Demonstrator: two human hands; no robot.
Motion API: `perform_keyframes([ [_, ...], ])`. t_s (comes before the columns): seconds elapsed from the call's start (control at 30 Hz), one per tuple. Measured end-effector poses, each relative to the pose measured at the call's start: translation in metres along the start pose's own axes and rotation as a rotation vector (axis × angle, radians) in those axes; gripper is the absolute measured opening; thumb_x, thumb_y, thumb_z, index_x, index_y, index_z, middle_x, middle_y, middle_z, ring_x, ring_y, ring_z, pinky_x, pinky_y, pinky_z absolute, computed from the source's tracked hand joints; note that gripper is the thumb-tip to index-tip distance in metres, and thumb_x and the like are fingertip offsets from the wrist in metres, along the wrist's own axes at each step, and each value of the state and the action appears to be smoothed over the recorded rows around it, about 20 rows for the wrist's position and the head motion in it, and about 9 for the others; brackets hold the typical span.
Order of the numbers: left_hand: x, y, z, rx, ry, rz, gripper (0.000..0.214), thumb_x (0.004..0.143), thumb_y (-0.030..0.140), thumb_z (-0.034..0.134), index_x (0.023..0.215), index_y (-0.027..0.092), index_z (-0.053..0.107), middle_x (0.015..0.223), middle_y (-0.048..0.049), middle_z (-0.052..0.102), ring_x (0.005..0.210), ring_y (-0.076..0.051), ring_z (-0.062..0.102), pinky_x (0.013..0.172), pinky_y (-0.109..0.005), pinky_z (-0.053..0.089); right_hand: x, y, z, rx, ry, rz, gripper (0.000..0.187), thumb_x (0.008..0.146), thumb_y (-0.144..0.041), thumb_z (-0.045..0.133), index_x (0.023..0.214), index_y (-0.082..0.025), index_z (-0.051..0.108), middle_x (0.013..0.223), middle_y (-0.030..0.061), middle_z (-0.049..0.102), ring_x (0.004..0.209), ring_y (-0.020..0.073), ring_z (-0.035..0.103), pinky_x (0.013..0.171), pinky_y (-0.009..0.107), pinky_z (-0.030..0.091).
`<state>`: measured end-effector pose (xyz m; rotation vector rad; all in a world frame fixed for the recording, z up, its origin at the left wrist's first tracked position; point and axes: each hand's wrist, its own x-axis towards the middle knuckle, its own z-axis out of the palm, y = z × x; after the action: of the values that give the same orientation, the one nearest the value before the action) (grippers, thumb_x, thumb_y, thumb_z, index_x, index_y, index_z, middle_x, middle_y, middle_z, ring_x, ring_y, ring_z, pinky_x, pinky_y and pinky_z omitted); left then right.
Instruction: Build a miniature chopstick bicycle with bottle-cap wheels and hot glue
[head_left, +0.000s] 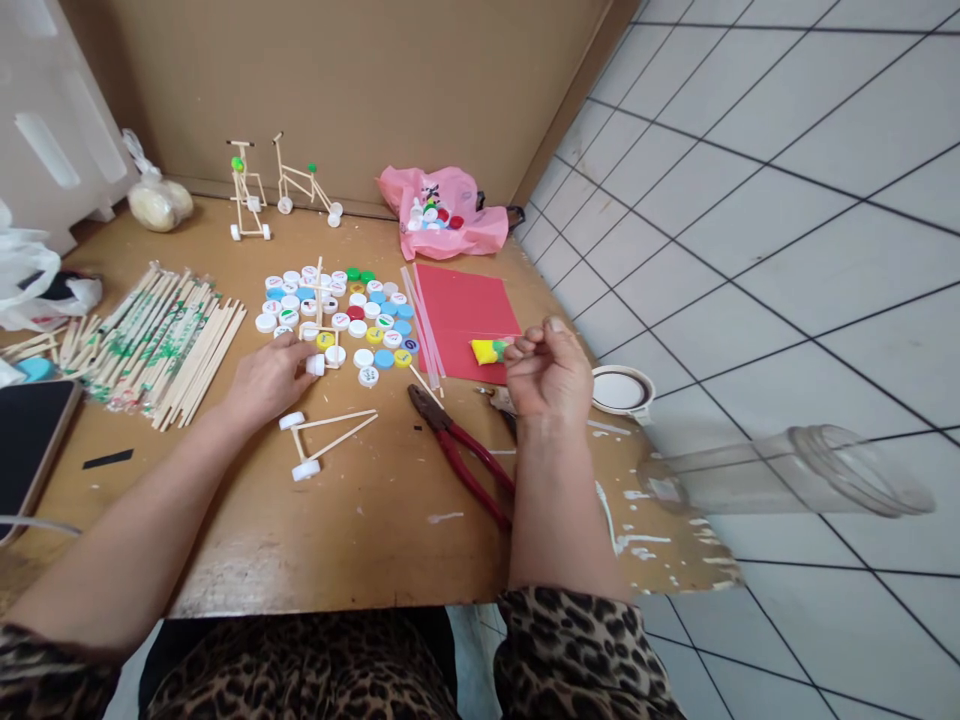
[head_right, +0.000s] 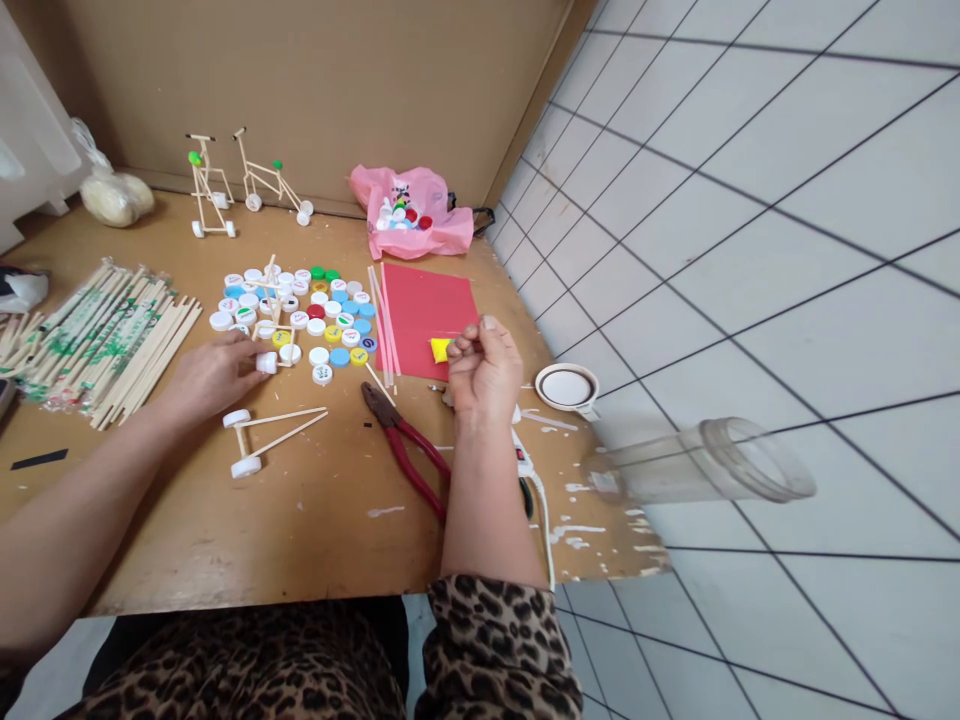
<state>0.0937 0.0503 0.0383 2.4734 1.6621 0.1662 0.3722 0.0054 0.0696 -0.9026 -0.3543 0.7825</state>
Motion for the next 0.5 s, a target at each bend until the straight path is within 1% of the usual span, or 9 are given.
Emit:
perform_keyframes([
  [0.13, 0.000, -0.004, 0.003, -0.047, 0.033, 0.017, 0.033, 0.090, 0.028, 0.055, 0.119, 0.023, 0.069, 0.114, -0.0090, 0.068, 0.106, -0.029, 0.066, 0.078, -0.035, 0.051, 0.004, -0.006, -0.007, 0.007, -0.002, -0.059, 0.029, 0.070, -0.018, 0.074, 0.064, -0.020, 0.046, 0.049, -0.0114, 0.048, 0.042, 0.0040, 0.047, 0.043, 0.015, 0.040],
  [0.27, 0.000, -0.009, 0.006, -0.126, 0.061, 0.032, 0.034, 0.088, 0.027, 0.058, 0.120, 0.024, 0.069, 0.114, -0.0084, 0.068, 0.104, -0.028, 0.067, 0.081, -0.035, 0.052, 0.005, -0.009, -0.010, -0.003, -0.021, -0.082, 0.032, 0.069, -0.018, 0.077, 0.064, -0.021, 0.045, 0.050, -0.0117, 0.047, 0.043, 0.0046, 0.048, 0.043, 0.016, 0.041],
  [0.37, 0.000, -0.011, 0.007, -0.160, 0.068, 0.027, 0.033, 0.087, 0.028, 0.058, 0.118, 0.023, 0.070, 0.112, -0.0086, 0.068, 0.102, -0.027, 0.067, 0.082, -0.036, 0.052, 0.002, -0.005, -0.009, -0.028, -0.060, -0.075, 0.031, 0.069, -0.020, 0.077, 0.065, -0.020, 0.046, 0.050, -0.0112, 0.048, 0.044, 0.0050, 0.049, 0.044, 0.016, 0.041],
  [0.5, -0.001, -0.010, 0.009, -0.176, 0.085, 0.027, 0.033, 0.086, 0.030, 0.059, 0.117, 0.024, 0.070, 0.113, -0.0081, 0.066, 0.105, -0.026, 0.065, 0.083, -0.035, 0.052, -0.002, 0.003, -0.004, -0.095, -0.114, -0.062, 0.030, 0.070, -0.024, 0.078, 0.066, -0.020, 0.048, 0.049, -0.0106, 0.050, 0.044, 0.0051, 0.048, 0.044, 0.015, 0.040],
])
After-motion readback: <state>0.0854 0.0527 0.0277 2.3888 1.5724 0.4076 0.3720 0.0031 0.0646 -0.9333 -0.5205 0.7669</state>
